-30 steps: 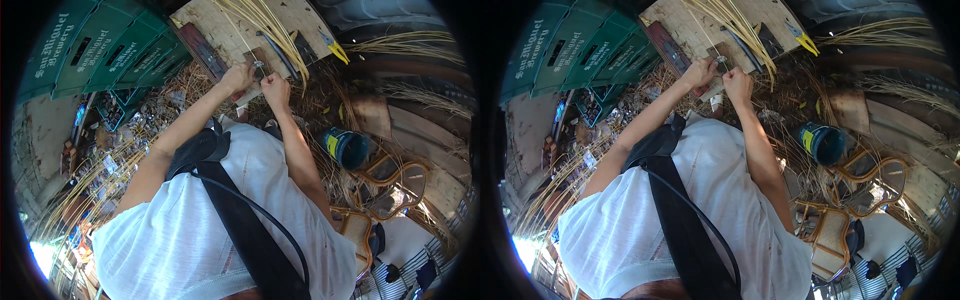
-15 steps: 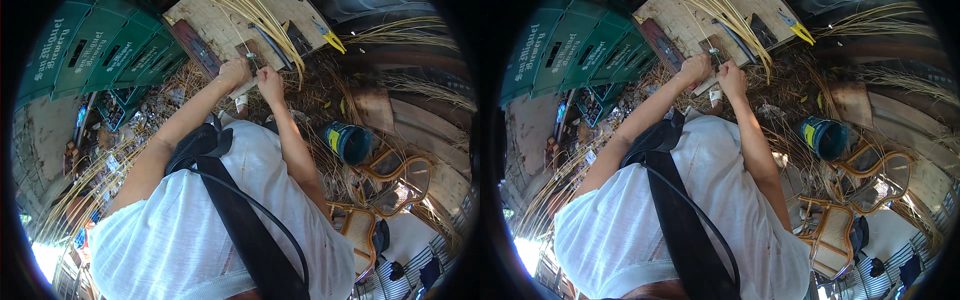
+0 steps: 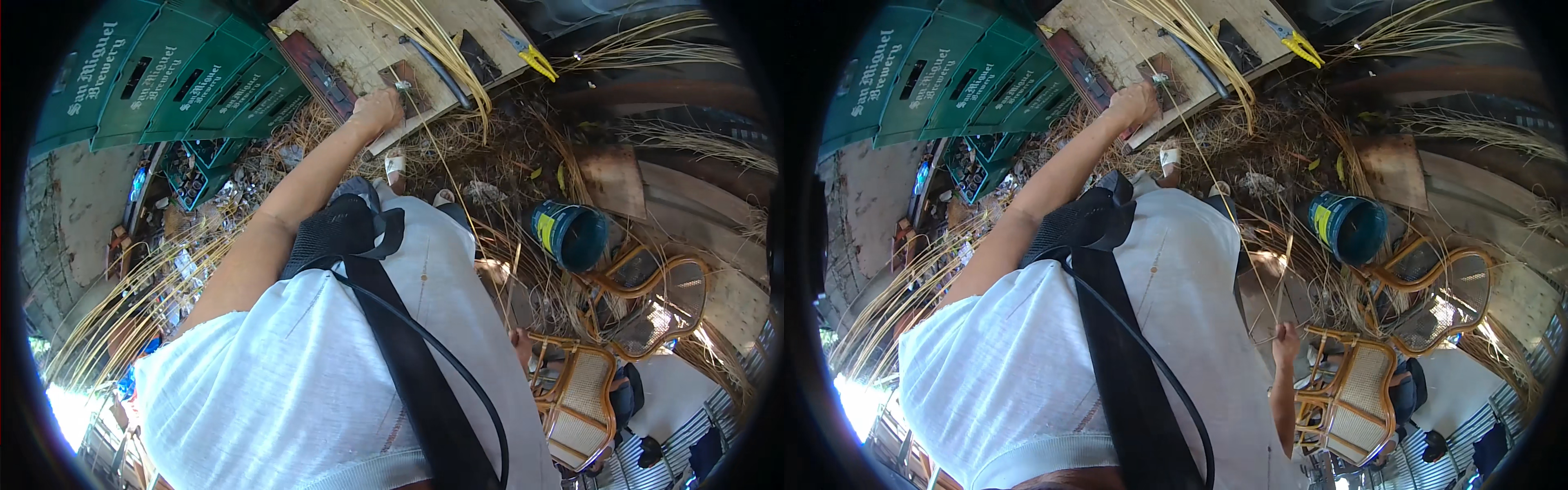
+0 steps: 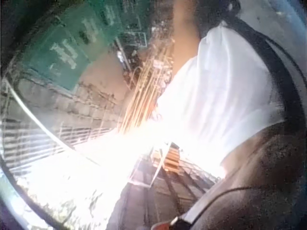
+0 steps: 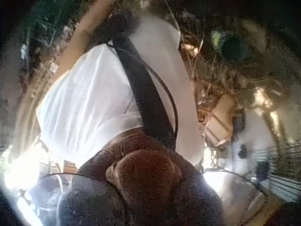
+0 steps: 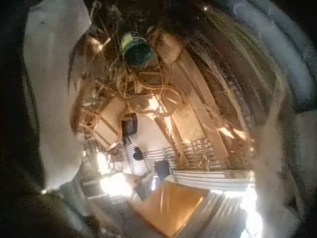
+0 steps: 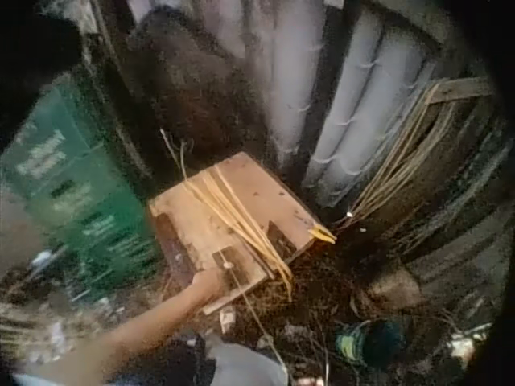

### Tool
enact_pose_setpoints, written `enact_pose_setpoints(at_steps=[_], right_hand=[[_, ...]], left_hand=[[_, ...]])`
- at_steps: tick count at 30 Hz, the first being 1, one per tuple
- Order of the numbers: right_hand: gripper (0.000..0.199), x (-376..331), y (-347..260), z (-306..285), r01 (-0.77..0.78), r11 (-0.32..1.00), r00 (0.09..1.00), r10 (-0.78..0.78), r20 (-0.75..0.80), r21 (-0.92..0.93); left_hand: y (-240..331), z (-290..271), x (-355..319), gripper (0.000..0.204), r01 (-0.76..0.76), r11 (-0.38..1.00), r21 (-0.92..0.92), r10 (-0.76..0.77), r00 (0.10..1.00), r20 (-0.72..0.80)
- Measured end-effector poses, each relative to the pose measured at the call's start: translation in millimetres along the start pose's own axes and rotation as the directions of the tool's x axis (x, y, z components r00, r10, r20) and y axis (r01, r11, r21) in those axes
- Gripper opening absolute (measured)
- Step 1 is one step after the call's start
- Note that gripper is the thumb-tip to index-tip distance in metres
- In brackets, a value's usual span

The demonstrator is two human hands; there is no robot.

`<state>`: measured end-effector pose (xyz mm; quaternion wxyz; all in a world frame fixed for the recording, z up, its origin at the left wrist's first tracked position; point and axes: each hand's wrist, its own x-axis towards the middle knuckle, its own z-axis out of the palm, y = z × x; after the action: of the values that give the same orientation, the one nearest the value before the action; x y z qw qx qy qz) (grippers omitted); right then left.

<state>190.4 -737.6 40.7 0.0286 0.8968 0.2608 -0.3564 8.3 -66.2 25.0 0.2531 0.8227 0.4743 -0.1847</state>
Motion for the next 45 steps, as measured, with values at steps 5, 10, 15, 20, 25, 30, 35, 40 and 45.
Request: enact_pose_setpoints(at_steps=[5,10,15,20,25,30,35,40,45], right_hand=[[0.022,101,-210,-51,0.335,0.867,0.936,-0.263,0.233,-0.368],[0.05,226,-457,-64,0.522,0.727,0.838,-0.535,-0.11,0.446],[0.029,233,-509,-65,0.572,0.692,0.82,-0.479,-0.312,0.44],[0.02,159,-384,-69,0.702,0.637,0.712,-0.612,-0.344,0.319],[0.02,13,-83,-64,0.007,0.899,1.0,-0.018,0.02,0.438],[0.019,-68,152,-55,-0.145,0.946,0.978,0.181,-0.102,0.29],[0.03,126,4,-93,0.224,0.97,0.965,-0.207,0.162,-0.09],[0.019,162,-325,-159,0.66,0.697,0.61,-0.715,0.342,0.28],[0.022,82,-500,-219,0.632,0.34,0.059,-0.917,0.394,0.697]], left_hand=[[-1,5,2,0.041,-0.019,1.0,-0.025,0.018,0.999,-0.047],[-2,7,7,0.041,-0.012,1.0,-0.027,0.011,0.999,-0.05],[4,1,3,0.041,-0.008,1.0,0.005,0.008,0.998,-0.059],[2,5,0,0.041,0.013,1.0,0.027,-0.012,0.999,-0.04],[3,6,-4,0.041,0.027,0.999,0.025,-0.026,0.998,-0.049],[-6,12,21,0.041,-0.046,0.998,0.036,0.048,0.998,-0.038],[30,-15,-59,0.039,-0.034,0.981,-0.189,-0.029,0.947,-0.321],[69,-34,-179,0.031,-0.416,0.769,-0.485,0.29,0.904,-0.314],[28,-92,-294,0.03,-0.272,0.703,-0.657,0.067,0.945,-0.32]])
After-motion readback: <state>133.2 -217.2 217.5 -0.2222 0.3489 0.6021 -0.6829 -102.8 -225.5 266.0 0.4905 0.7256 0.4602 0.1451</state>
